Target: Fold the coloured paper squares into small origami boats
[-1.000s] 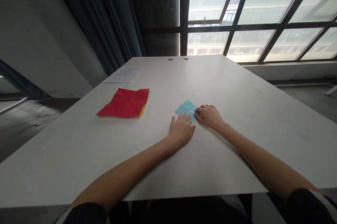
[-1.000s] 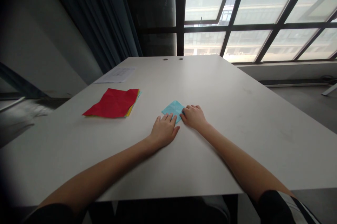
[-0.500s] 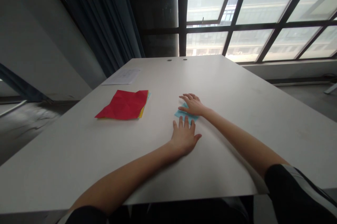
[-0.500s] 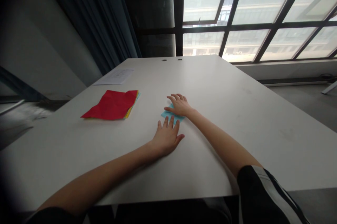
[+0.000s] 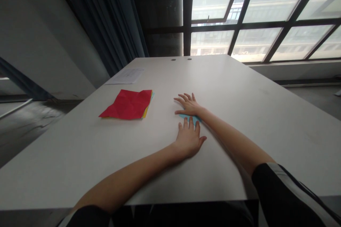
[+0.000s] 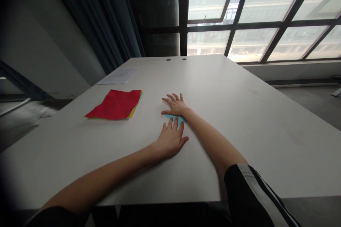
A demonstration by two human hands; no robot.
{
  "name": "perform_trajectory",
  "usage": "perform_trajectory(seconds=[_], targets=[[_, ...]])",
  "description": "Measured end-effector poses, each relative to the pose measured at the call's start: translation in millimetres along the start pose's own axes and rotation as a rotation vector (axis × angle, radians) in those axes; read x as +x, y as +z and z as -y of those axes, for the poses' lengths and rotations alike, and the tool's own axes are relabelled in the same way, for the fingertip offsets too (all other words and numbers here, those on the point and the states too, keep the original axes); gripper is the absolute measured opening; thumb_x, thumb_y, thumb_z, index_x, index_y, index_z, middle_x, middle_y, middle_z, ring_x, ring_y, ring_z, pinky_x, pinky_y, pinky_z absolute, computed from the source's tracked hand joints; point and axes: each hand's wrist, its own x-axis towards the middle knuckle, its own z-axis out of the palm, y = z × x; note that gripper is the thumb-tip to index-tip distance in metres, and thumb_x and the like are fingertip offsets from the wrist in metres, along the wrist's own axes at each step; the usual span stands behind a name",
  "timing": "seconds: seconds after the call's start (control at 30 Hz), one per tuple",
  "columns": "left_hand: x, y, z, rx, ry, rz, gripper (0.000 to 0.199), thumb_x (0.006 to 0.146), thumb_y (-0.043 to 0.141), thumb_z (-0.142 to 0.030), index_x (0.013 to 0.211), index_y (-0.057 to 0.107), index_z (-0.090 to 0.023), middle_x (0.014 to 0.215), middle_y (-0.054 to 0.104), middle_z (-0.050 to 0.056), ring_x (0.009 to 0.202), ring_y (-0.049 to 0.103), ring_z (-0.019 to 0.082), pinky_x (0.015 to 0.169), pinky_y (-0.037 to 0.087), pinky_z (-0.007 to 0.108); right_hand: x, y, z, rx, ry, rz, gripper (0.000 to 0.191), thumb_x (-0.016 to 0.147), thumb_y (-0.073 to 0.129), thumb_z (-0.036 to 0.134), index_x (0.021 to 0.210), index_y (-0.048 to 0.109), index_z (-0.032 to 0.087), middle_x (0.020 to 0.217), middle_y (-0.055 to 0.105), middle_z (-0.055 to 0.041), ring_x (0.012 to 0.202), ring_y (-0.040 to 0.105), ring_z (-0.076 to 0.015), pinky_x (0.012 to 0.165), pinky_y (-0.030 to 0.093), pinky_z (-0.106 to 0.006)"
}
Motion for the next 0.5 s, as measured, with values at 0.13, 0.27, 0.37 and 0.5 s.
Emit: perform_trajectory(seconds=[0.13, 0.27, 0.37, 0.5], targets=[[-0.3, -0.3, 0.2, 0.001, 0.000, 0.004, 0.066, 0.086, 0.025, -0.052, 0.135, 0.029, -0.009, 0.141, 0.024, 0.024, 0.129, 0.020, 0.041, 0.097, 0.023, 0.058, 9.1, 4.6, -8.7, -0.039, 0.043, -0.046, 0.083, 0.068, 0.036, 0.076, 0.137, 0.023, 0.031, 0.146, 0.019, -0.0066, 0.132, 0.008, -0.0354, 0.100, -0.004, -0.062], [-0.3, -0.9, 0.0, 0.002, 0.003, 0.020, 0.066, 0.086, 0.026, -0.051, 0.136, 0.029, -0.008, 0.141, 0.022, 0.025, 0.129, 0.019, 0.042, 0.097, 0.023, 0.059, 17.6, 6.7, -17.7, -0.047, 0.080, -0.059, 0.081, 0.070, 0.035, 0.075, 0.138, 0.022, 0.032, 0.147, 0.017, -0.0061, 0.132, 0.008, -0.0356, 0.100, -0.004, -0.063], [-0.4, -0.7, -0.2, 0.006, -0.003, 0.020, 0.065, 0.086, 0.026, -0.051, 0.136, 0.029, -0.009, 0.142, 0.022, 0.024, 0.130, 0.018, 0.041, 0.098, 0.023, 0.058, 22.2, 7.1, -22.6, -0.062, 0.106, -0.071, 0.080, 0.071, 0.035, 0.074, 0.138, 0.021, 0.033, 0.147, 0.017, -0.0052, 0.132, 0.009, -0.0352, 0.100, -0.002, -0.064], [-1.2, -1.0, -0.5, 0.006, -0.006, 0.013, 0.066, 0.086, 0.024, -0.052, 0.136, 0.028, -0.010, 0.142, 0.022, 0.023, 0.130, 0.018, 0.041, 0.098, 0.023, 0.058, 25.9, 8.9, -26.9, -0.083, 0.182, -0.150, 0.068, 0.079, 0.031, 0.066, 0.137, 0.022, 0.032, 0.146, 0.020, -0.0040, 0.131, 0.013, -0.0323, 0.101, 0.000, -0.063]])
